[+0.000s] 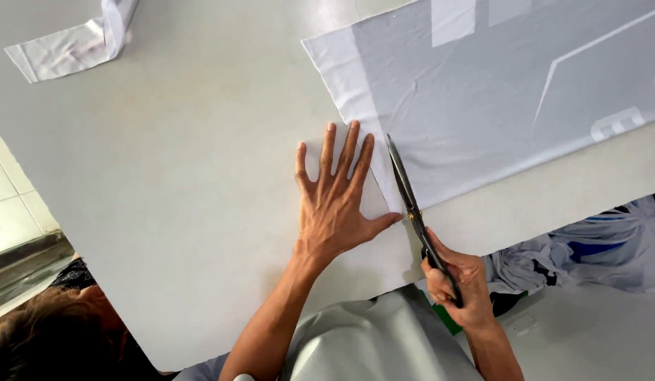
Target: Tracing a pattern onto fabric with chalk and cutting it out with scissors on a large work table.
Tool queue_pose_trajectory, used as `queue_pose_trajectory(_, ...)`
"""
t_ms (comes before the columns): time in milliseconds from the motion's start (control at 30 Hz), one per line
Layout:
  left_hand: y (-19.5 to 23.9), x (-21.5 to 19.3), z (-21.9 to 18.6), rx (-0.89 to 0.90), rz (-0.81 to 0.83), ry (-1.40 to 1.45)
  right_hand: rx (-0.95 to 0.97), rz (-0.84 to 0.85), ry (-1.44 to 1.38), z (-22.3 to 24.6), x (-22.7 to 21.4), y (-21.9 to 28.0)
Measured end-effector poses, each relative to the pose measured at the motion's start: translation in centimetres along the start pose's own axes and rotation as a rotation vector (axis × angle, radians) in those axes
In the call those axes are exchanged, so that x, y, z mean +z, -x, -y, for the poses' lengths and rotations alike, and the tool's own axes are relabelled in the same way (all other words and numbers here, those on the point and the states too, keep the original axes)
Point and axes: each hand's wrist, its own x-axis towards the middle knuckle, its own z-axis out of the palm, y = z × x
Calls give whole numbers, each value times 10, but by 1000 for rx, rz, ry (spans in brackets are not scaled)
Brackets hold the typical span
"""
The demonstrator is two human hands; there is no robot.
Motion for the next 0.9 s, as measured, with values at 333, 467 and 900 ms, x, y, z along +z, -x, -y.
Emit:
queue_pose_trajectory(333,-1,-1,-1,-5,29,-18,27,-9,93,18,20,-25)
queue_pose_trajectory(467,-1,-1,0,-2,20,-12,15,2,40,17,21,-26)
queue_pose_trajectory(900,-1,0,1,-11,50,-8,41,-15,57,29,31,-50)
